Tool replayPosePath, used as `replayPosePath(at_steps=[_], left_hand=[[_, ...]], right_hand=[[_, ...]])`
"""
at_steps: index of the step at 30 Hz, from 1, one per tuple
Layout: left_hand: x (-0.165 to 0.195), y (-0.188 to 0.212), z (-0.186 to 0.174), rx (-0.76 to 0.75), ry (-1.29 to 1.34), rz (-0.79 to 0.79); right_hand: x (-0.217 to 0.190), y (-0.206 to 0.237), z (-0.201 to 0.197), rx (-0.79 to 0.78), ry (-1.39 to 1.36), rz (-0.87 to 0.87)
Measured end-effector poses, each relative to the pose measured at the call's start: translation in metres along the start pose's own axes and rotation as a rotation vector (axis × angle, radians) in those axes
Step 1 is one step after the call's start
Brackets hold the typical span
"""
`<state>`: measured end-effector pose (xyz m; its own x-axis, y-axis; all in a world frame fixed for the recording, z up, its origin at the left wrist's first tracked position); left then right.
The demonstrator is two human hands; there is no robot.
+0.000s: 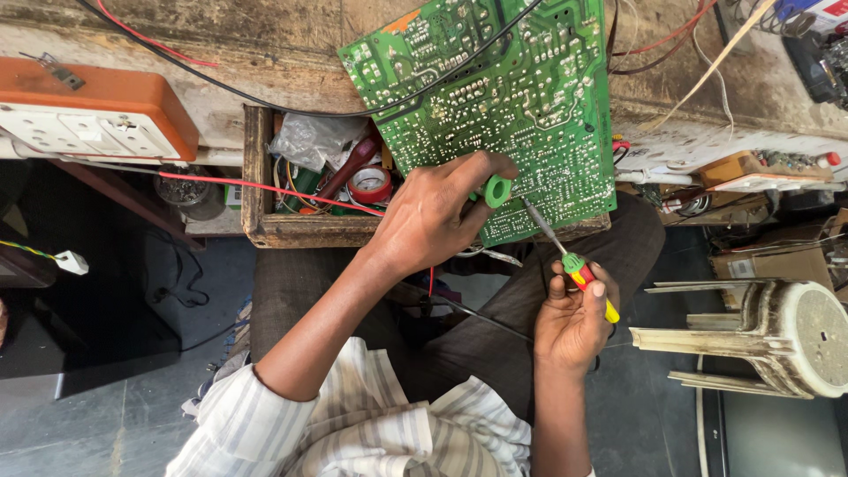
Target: The person sits on the floor and uses a soldering iron and solder wire to apply solder to various points on a green circuit board. The person holds the board with one hand and manipulates the tools with the other, moving across different sections of the board.
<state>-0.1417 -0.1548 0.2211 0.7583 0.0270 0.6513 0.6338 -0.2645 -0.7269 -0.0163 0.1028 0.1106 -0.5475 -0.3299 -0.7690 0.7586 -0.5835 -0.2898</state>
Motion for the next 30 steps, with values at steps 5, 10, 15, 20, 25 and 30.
replayPosePath(at_steps=[5, 10, 15, 20, 25, 30], left_hand=[[0.0005, 0.0006, 0.0, 0.003, 0.002, 0.01], [0.0005, 0.0001, -0.0008, -0.006, 0.007, -0.003], [0.0005, 0.0012, -0.0002, -0.01, -0.003, -0.012], [0.0009, 0.0003, -0.0004, 0.003, -0.004, 0.012], [0.0012, 0.0007, -0.0004, 0.006, 0.001, 0.009], [0.0008, 0.0006, -0.0004, 0.001, -0.007, 0.011]], right_hand=[[0.0002, 0.0007, -0.0001, 0.001, -0.001, 0.001], [0.0001, 0.0007, -0.0001, 0.001, 0.003, -0.002], [0.0005, 0.0009, -0.0007, -0.003, 0.003, 0.001], [0.0012, 0.0004, -0.0011, -0.001, 0.004, -0.002], [0.0012, 0.0004, -0.0003, -0.001, -0.003, 0.002], [0.0007, 0.0, 0.0011, -0.012, 0.012, -0.006]])
Point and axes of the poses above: each hand's wrist, its own y-axis away from the middle knuckle, its own z-axis out of the palm, x = y × z, the point moved 3 cm from there along -y, towards the middle knuckle, and after that the axes turned 3 degrees about x, right-handed, at the moved point
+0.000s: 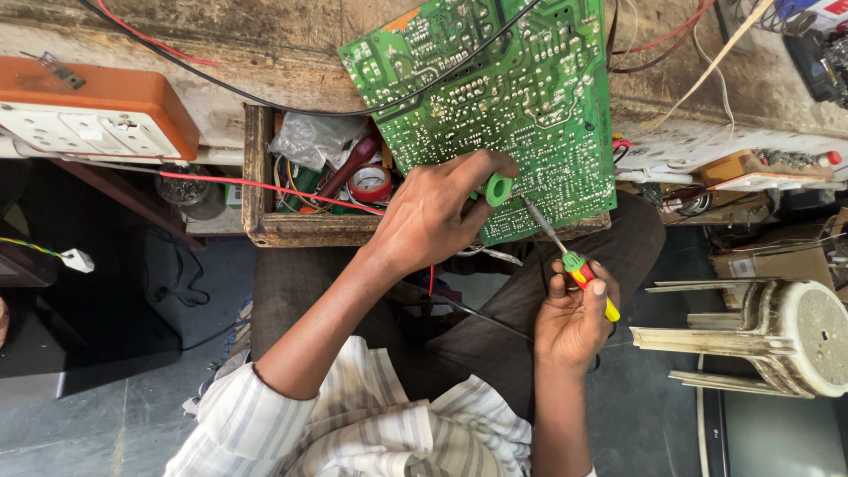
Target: The person sits on the floor and uses a soldering iron and solder wire to apply solder to various points on a green circuit board. The person holds the board with one hand and manipulates the tools with the other, moving across different sections of the board.
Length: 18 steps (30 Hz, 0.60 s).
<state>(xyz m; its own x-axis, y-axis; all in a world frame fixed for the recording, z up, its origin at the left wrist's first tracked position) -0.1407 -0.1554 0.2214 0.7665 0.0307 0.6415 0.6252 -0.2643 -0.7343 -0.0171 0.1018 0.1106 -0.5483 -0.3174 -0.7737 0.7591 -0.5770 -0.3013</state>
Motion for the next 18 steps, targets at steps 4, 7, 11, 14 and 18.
replayPosePath(at_steps=[4, 7, 11, 14, 18], left_hand=[[-0.0011, -0.0006, 0.0004, -0.019, -0.002, -0.027], [0.0004, -0.0006, 0.0002, -0.001, 0.012, -0.024], [0.001, -0.0005, -0.0001, 0.007, 0.028, -0.023], [0.0005, -0.0009, 0.001, 0.007, 0.028, -0.032], [0.0012, -0.0007, 0.0038, 0.031, 0.049, -0.03]], right_hand=[[-0.0001, -0.0003, 0.0, 0.006, 0.002, 0.005], [-0.0009, -0.0002, -0.0005, 0.001, 0.003, 0.007], [-0.0008, -0.0014, -0.0017, 0.009, 0.006, 0.008], [-0.0002, -0.0019, -0.0023, 0.014, 0.001, 0.007], [0.0002, -0.0015, -0.0031, 0.009, 0.003, 0.007]])
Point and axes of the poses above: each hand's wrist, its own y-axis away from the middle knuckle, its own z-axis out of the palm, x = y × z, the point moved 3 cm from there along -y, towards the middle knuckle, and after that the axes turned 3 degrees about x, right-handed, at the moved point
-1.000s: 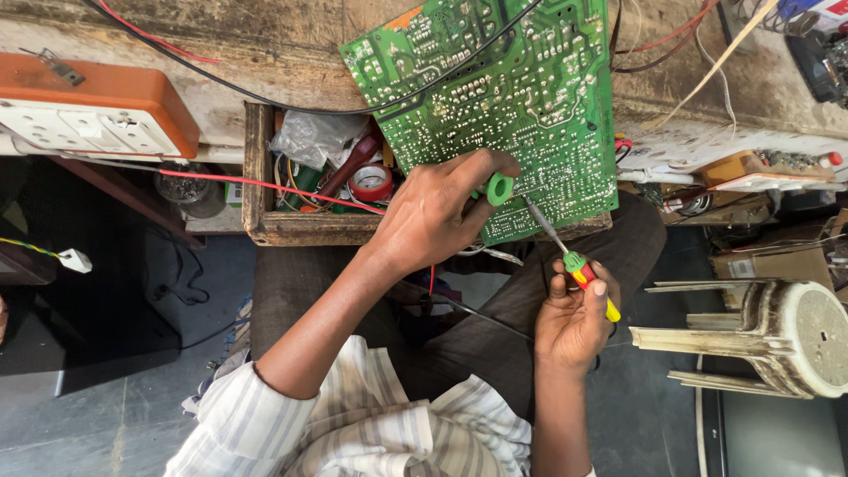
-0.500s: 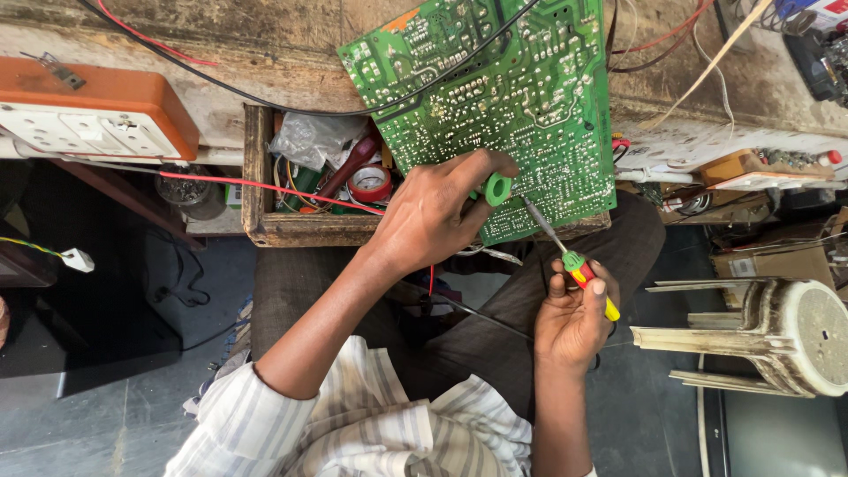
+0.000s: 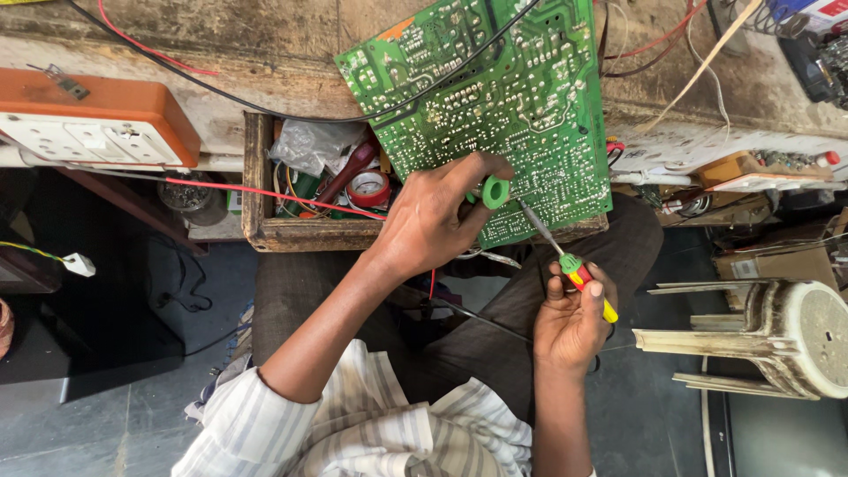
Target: The person sits on the floor and uses a soldering iron and solder wire to apply solder to various points on a green circuit board. The person holds the board with one hand and manipulates the tools with the other, moving across different sections of the board.
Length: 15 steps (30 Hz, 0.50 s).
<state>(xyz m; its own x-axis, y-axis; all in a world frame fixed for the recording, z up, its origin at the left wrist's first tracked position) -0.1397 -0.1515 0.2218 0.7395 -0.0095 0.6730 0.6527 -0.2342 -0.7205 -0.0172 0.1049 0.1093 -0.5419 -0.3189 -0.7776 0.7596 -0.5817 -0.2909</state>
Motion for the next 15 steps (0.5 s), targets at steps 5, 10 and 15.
replayPosePath(at_steps=[5, 10, 15], left_hand=[[-0.0009, 0.0026, -0.0001, 0.016, 0.016, -0.004], [-0.0021, 0.0021, -0.0004, 0.016, 0.012, -0.015], [-0.0011, 0.0021, -0.0003, 0.016, 0.012, 0.001]], right_hand=[[0.0005, 0.001, -0.0016, 0.005, -0.019, 0.002], [-0.0005, 0.002, -0.0021, -0.007, -0.026, -0.007], [-0.0009, 0.0018, -0.001, -0.002, -0.022, -0.01]])
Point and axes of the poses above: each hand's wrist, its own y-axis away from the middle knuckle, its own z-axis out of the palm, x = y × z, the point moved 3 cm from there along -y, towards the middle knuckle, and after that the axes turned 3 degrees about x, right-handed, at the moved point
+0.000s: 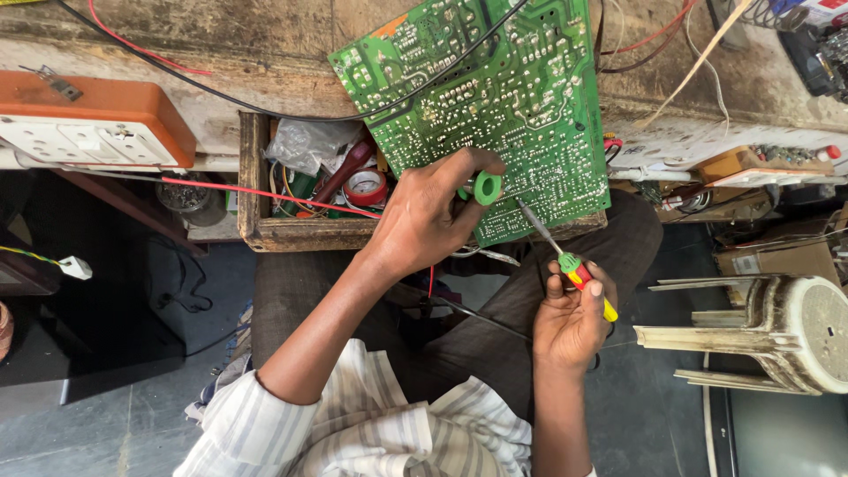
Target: The person sits on the floor and uses a soldering iron and solder wire to apply solder to various points on a green circuit board. The person holds the board with one hand and manipulates the tools with the other, moving across different sections of the board.
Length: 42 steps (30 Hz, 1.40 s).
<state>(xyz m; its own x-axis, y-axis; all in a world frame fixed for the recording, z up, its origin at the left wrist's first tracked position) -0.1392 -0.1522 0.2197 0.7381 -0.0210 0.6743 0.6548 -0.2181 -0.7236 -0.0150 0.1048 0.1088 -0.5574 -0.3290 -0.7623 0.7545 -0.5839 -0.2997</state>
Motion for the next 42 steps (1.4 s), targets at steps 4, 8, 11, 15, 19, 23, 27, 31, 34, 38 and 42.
replayPosePath(at_steps=[4, 8, 11, 15, 19, 23, 27, 31, 34, 38, 42], left_hand=[[-0.0003, -0.0001, -0.0003, -0.006, 0.008, -0.016], [-0.0003, -0.0001, 0.0005, -0.023, 0.009, -0.036], [-0.0003, 0.0009, -0.0001, -0.008, -0.002, -0.002], [-0.0009, 0.0012, 0.0001, -0.007, -0.003, 0.004], [-0.0002, 0.0006, 0.0002, 0.006, -0.016, 0.021], [-0.0006, 0.0002, 0.0008, -0.009, -0.013, -0.014], [-0.0005, 0.0006, 0.0009, -0.002, -0.021, 0.014], [-0.0008, -0.0002, 0.0019, -0.008, -0.029, 0.015], [-0.0007, -0.0013, 0.0023, -0.012, -0.024, -0.007], [0.0004, -0.0013, 0.0022, -0.006, -0.022, 0.005], [0.0009, -0.0013, 0.0025, -0.011, -0.031, 0.014]], right_hand=[[0.0004, 0.0006, 0.0006, 0.009, 0.009, 0.0], [0.0008, 0.0008, 0.0003, 0.002, 0.007, 0.001], [0.0017, 0.0006, -0.0005, 0.002, 0.014, 0.006], [0.0027, 0.0002, -0.0006, 0.001, 0.017, 0.0], [0.0017, 0.0002, 0.0, -0.008, 0.009, -0.006], [0.001, -0.0002, -0.0006, 0.005, -0.024, 0.01], [0.0018, -0.0006, -0.0019, 0.026, -0.012, 0.011], [0.0018, -0.0016, -0.0023, 0.024, 0.004, 0.008], [0.0018, -0.0024, -0.0021, 0.031, 0.014, 0.01], [0.002, -0.0024, -0.0021, 0.032, 0.019, 0.01], [0.0025, -0.0021, -0.0019, 0.023, 0.008, 0.014]])
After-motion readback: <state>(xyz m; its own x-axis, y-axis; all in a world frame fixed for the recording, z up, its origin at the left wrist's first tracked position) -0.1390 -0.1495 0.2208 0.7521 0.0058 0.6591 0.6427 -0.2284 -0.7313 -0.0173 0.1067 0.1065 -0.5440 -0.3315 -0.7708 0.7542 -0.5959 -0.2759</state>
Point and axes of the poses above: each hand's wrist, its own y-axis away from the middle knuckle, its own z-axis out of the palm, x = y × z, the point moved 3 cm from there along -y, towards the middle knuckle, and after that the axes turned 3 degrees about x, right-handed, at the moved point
